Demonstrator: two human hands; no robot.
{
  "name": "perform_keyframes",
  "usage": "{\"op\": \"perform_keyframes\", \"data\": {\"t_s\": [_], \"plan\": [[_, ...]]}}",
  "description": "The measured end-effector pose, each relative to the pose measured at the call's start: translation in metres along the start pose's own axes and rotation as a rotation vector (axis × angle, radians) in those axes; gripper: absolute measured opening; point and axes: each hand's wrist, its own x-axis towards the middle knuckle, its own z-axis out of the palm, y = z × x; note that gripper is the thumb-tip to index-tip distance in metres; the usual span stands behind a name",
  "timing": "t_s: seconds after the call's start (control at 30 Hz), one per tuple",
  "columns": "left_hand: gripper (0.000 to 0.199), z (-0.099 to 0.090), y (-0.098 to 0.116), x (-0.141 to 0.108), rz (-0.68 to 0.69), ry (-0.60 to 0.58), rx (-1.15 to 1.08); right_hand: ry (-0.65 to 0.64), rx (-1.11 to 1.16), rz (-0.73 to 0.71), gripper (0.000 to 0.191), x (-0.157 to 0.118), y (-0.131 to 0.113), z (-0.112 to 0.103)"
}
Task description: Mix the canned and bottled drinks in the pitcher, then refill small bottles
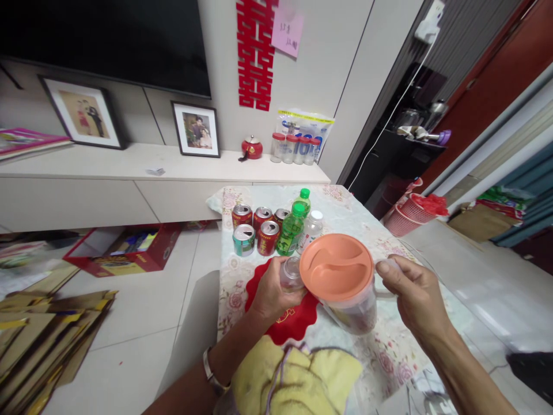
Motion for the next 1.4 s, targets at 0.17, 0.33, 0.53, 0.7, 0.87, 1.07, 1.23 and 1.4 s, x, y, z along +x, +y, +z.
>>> {"op": "perform_keyframes", "data": {"t_s": [0.17,0.33,0.53,0.7,0.87,1.07,1.23,1.4], "plan": [[0.065,0.0,0.001,0.0,-0.007,0.002,-0.006,-0.002,0.064,0.055,0.06,0.0,-0.002,0.001],[0.064,-0.001,0.001,0.0,-0.026,-0.005,0.013,-0.005,0.056,0.047,0.06,0.001,-0.004,0.002],[0.063,0.0,0.0,-0.001,-0.014,0.008,0.002,-0.01,0.044,0.051,0.06,0.001,-0.006,0.001],[0.062,-0.001,0.002,-0.001,-0.013,0.004,-0.003,-0.008,0.037,0.047,0.06,0.001,-0.006,0.0],[0.063,-0.001,0.002,0.0,-0.013,0.004,-0.007,-0.015,0.033,0.047,0.06,0.001,-0.008,0.001],[0.063,0.001,-0.001,0.0,-0.002,0.019,-0.013,-0.008,0.013,0.039,0.062,0.0,-0.014,0.003],[0.063,0.0,0.0,-0.001,-0.011,0.014,-0.011,-0.007,0.012,0.053,0.061,0.0,-0.012,0.001],[0.063,-0.001,0.001,-0.001,-0.016,0.001,-0.007,-0.016,0.018,0.056,0.061,0.001,-0.011,0.0]]}}
